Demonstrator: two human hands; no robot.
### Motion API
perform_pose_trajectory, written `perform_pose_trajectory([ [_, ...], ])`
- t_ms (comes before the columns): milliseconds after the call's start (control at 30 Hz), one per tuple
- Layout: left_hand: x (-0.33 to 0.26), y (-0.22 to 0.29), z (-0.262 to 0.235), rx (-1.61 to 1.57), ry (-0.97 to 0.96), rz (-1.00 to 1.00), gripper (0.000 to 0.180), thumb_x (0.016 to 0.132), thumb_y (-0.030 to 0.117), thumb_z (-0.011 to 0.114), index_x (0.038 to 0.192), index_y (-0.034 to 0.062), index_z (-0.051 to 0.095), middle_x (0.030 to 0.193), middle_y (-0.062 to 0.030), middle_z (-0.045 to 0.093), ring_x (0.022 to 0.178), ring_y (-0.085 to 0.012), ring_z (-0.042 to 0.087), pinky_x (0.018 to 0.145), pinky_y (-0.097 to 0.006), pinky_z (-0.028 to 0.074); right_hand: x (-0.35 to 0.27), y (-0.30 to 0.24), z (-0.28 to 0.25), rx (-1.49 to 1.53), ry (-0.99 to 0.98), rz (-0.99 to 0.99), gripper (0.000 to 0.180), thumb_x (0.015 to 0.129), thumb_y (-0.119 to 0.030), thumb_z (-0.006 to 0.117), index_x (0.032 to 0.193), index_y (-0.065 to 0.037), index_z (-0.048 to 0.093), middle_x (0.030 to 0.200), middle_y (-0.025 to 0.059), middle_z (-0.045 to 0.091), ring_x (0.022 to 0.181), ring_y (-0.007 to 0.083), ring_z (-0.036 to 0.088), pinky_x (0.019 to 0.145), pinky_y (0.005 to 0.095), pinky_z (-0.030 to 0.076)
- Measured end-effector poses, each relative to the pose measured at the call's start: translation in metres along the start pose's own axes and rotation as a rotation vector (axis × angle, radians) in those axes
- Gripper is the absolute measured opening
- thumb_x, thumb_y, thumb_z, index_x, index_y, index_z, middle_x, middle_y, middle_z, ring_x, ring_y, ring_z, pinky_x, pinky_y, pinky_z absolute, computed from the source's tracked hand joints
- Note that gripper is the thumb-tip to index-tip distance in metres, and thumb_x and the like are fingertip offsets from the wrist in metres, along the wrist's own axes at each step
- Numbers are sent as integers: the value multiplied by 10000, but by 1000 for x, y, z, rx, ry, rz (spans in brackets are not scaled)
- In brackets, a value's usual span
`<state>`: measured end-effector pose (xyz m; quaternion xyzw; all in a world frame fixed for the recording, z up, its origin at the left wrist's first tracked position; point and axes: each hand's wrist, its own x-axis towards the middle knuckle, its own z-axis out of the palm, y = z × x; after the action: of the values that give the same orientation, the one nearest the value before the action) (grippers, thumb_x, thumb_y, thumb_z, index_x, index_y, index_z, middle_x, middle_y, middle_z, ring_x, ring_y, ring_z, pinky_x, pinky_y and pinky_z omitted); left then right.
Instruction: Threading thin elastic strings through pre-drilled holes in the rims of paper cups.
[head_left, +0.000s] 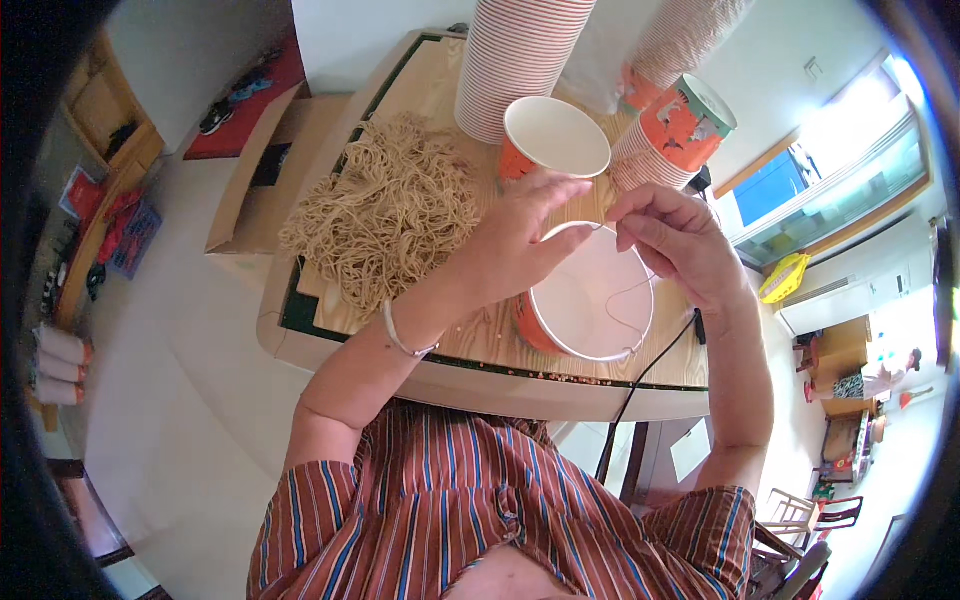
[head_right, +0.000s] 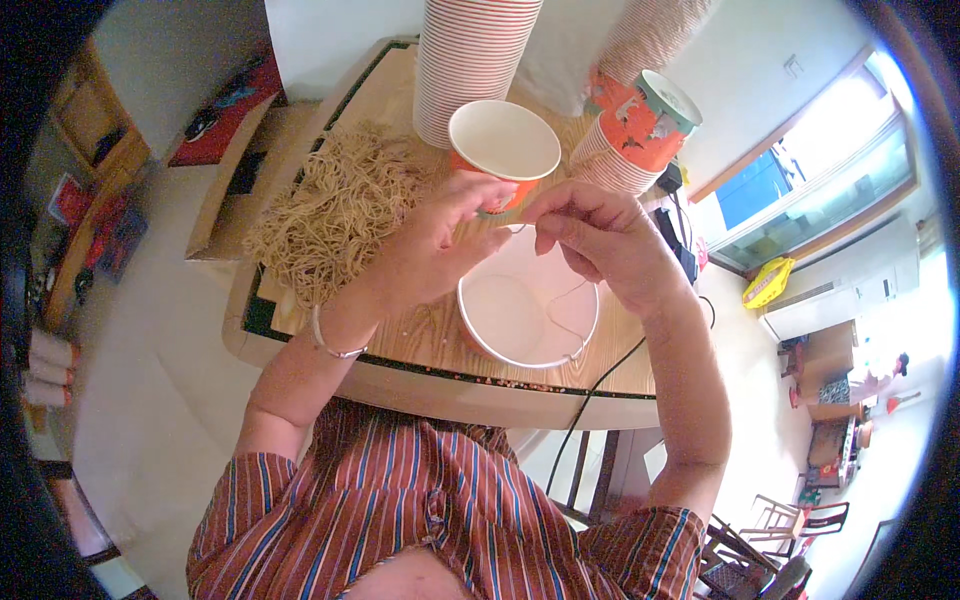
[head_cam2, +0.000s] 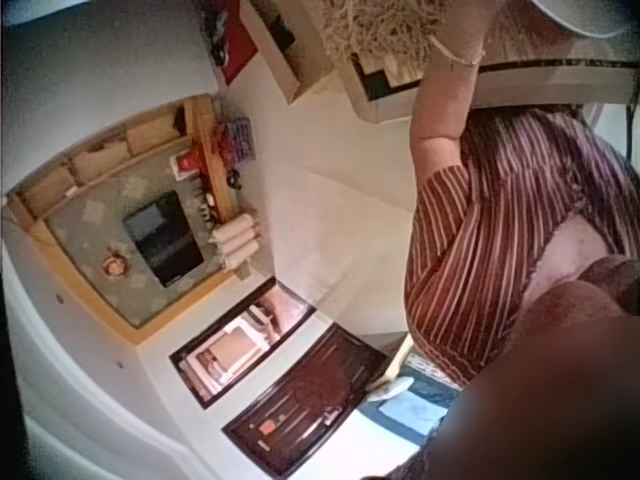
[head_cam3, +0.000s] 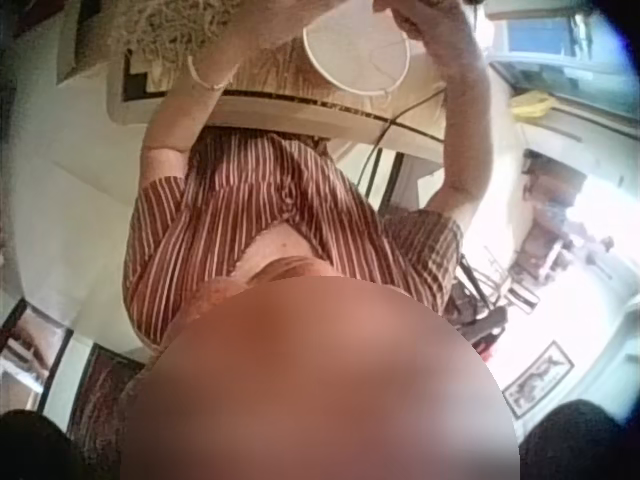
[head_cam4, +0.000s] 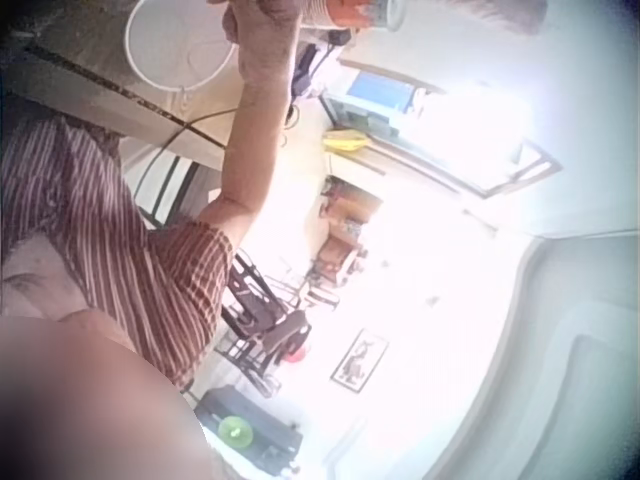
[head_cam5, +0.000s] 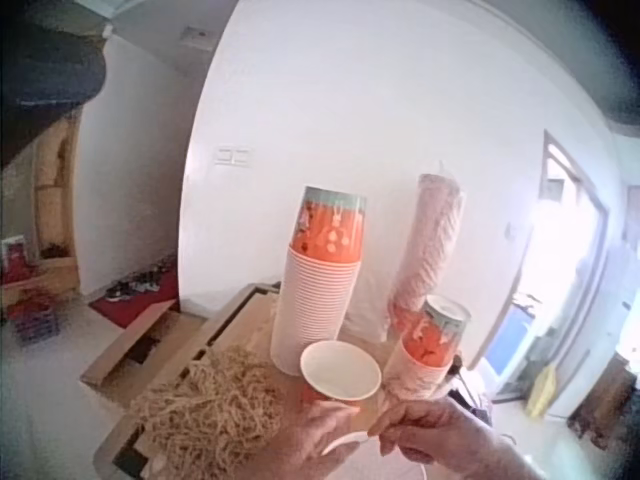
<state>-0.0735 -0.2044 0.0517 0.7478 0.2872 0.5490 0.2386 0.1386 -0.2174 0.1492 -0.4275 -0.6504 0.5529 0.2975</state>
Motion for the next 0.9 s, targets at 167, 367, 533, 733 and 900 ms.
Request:
perform_pose_trajectory([
  [167, 3, -6, 5, -261, -246, -97, 263, 908, 190, 660, 1085, -4, 679, 1048, -129, 637, 1008, -266, 615, 960, -376, 467, -7, -1, 1, -22, -3, -35, 145, 973, -106, 594, 1081, -52, 674, 784, -6, 632, 510, 2, 409, 441, 161, 310],
  [367, -4, -8, -11, -263, -345, -219, 141, 926, 107, 652, 1004, 7, 715, 883, -43, 666, 860, -137, 626, 796, -277, 493, -12, 7, -5, -1, 45, 2, 142, 974, -102, 591, 1077, -52, 675, 779, -12, 628, 513, -1, 409, 439, 160, 304],
  [533, -4, -6, -25, -228, -296, -290, 141, 923, 84, 652, 1016, -1, 716, 855, -40, 657, 821, -110, 614, 742, -272, 493, -14, 20, -8, 4, 98, 29, 140, 975, -91, 580, 1069, -54, 677, 772, -17, 624, 514, 2, 410, 439, 163, 301],
  [733, -6, -5, -30, -53, -307, -138, 148, 881, 78, 667, 994, 0, 721, 803, -64, 649, 768, -178, 629, 721, -315, 497, -14, 35, -3, -58, 95, 137, 158, 956, -77, 588, 1090, -35, 661, 858, 23, 651, 616, 44, 536, 541, 186, 419],
  [900, -5, 0, -19, 405, -286, 168, 130, 849, 136, 661, 915, 39, 716, 810, -78, 658, 800, -255, 638, 827, -407, 482, -12, 55, 19, -507, 186, -126, 276, 905, -90, 662, 1168, -27, 607, 1099, 53, 663, 1064, 158, 613, 952, 323, 464],
])
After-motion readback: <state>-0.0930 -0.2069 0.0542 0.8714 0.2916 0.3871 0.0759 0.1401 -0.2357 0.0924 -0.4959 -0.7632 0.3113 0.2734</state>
